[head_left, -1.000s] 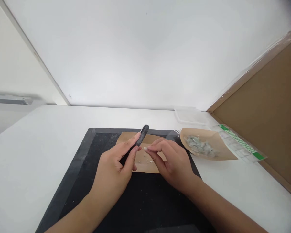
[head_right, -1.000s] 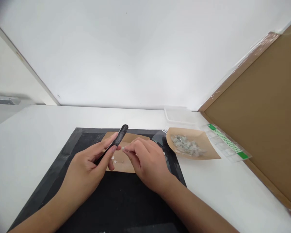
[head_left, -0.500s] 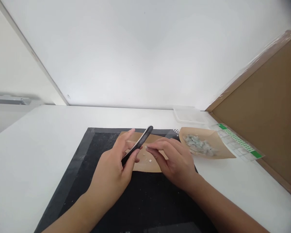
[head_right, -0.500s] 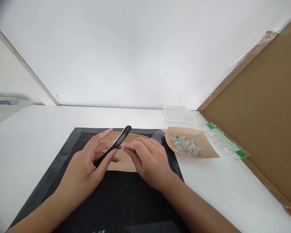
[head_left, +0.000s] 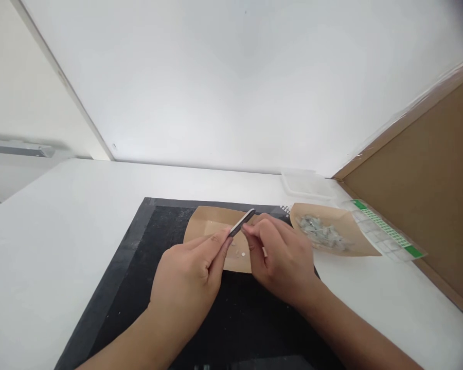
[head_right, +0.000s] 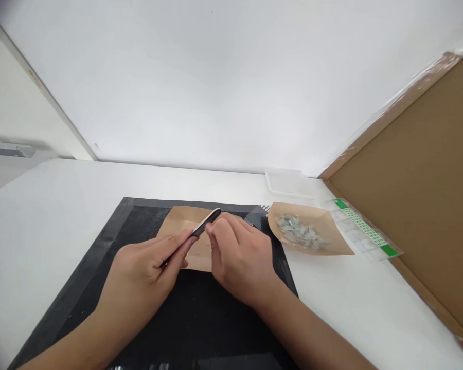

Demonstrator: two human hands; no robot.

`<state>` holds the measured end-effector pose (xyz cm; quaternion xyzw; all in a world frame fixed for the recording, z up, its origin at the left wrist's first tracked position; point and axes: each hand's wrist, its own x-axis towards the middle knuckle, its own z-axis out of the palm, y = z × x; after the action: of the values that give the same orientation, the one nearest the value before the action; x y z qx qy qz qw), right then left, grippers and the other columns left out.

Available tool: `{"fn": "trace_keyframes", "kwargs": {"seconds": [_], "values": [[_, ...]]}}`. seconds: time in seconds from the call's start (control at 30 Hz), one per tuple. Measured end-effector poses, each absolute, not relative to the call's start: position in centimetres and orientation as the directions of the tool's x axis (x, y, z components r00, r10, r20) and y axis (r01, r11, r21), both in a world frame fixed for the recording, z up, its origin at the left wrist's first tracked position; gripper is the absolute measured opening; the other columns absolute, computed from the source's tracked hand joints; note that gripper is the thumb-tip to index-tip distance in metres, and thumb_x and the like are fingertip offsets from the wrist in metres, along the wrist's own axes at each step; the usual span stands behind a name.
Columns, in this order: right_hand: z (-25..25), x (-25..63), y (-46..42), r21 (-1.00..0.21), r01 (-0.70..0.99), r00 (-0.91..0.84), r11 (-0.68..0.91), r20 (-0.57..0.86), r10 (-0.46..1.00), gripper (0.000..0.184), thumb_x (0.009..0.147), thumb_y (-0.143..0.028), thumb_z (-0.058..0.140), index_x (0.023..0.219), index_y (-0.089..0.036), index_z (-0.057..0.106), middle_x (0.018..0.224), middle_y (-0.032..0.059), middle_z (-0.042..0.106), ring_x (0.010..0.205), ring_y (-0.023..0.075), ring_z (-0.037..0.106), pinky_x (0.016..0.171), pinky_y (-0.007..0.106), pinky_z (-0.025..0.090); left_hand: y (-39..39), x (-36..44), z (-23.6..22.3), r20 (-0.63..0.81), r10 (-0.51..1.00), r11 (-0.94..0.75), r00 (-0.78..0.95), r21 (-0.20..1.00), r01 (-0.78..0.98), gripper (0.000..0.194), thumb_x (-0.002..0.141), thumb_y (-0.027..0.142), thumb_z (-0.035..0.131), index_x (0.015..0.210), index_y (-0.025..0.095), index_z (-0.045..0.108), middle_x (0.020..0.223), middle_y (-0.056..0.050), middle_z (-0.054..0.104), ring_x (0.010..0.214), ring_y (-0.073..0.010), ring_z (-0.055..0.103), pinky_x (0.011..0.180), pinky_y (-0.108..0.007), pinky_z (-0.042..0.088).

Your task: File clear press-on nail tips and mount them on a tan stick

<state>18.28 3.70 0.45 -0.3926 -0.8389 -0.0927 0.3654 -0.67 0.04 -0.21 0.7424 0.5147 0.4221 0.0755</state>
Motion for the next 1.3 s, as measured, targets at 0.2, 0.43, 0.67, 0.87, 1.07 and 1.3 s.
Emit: {"fn": "trace_keyframes", "kwargs": {"seconds": [0.2, 0.43, 0.67, 0.87, 1.07, 1.3], "values": [[0.62, 18.11, 3.7, -0.191, 0.664, -0.497, 0.723, 0.609, 0.618, 0.025, 0.102, -0.011, 0.056, 0.083, -0.023, 0.045, 0.072, -0.0017, 0.051, 0.065, 0.0141, 0.048, 0.061, 0.029, 0.034, -0.19, -0.43, -0.56, 0.569, 0.812, -0.455, 0.128, 0.48, 0.75, 0.025, 0.105, 0.022, 0.058, 0.103, 0.019, 0.083, 0.066, 0.001, 0.073, 0.051, -0.0128, 0.065, 0.05, -0.026, 0.041], [0.65, 18.07, 4.0, -0.271, 0.669, -0.405, 0.692, 0.648, 0.645, 0.028, 0.102, -0.01, 0.055, 0.082, -0.023, 0.041, 0.072, -0.0026, 0.048, 0.063, 0.0132, 0.044, 0.061, 0.028, 0.033, -0.16, -0.24, -0.61, 0.594, 0.795, -0.462, 0.124, 0.46, 0.758, 0.03, 0.106, 0.022, 0.055, 0.096, 0.018, 0.083, 0.065, 0.001, 0.072, 0.047, -0.0128, 0.064, 0.048, -0.026, 0.038], [0.11, 17.98, 4.25, -0.279, 0.673, -0.382, 0.685, 0.662, 0.645, 0.027, 0.103, -0.012, 0.054, 0.082, -0.024, 0.043, 0.07, -0.0019, 0.05, 0.062, 0.0145, 0.045, 0.06, 0.03, 0.033, -0.1, -0.45, -0.37, 0.57, 0.813, -0.448, 0.118, 0.483, 0.752, 0.027, 0.105, 0.025, 0.058, 0.098, 0.019, 0.083, 0.057, 0.002, 0.064, 0.044, -0.0115, 0.055, 0.048, -0.025, 0.036], [0.33, 17.85, 4.18, -0.285, 0.682, -0.344, 0.674, 0.688, 0.639, 0.026, 0.102, -0.012, 0.056, 0.081, -0.024, 0.045, 0.069, -0.0022, 0.05, 0.061, 0.0138, 0.045, 0.059, 0.029, 0.033, -0.27, -0.42, -0.11, 0.566, 0.818, -0.45, 0.109, 0.509, 0.734, 0.027, 0.105, 0.023, 0.058, 0.1, 0.018, 0.084, 0.059, 0.002, 0.066, 0.046, -0.0115, 0.058, 0.048, -0.025, 0.036], [0.21, 17.76, 4.19, -0.277, 0.699, -0.332, 0.66, 0.691, 0.642, 0.025, 0.102, -0.013, 0.057, 0.081, -0.023, 0.047, 0.069, -0.0021, 0.053, 0.06, 0.0132, 0.046, 0.059, 0.03, 0.032, -0.27, -0.52, -0.15, 0.568, 0.816, -0.447, 0.106, 0.504, 0.739, 0.027, 0.105, 0.025, 0.058, 0.099, 0.018, 0.084, 0.056, 0.002, 0.064, 0.044, -0.0118, 0.056, 0.047, -0.026, 0.035], [0.06, 17.69, 4.23, -0.259, 0.712, -0.344, 0.652, 0.682, 0.646, 0.026, 0.102, -0.013, 0.057, 0.08, -0.023, 0.046, 0.068, -0.0024, 0.054, 0.061, 0.0138, 0.048, 0.061, 0.03, 0.034, -0.17, -0.54, -0.33, 0.546, 0.832, -0.434, 0.099, 0.528, 0.73, 0.029, 0.105, 0.025, 0.058, 0.093, 0.019, 0.083, 0.058, 0.001, 0.068, 0.047, -0.0121, 0.06, 0.05, -0.025, 0.039]]}}
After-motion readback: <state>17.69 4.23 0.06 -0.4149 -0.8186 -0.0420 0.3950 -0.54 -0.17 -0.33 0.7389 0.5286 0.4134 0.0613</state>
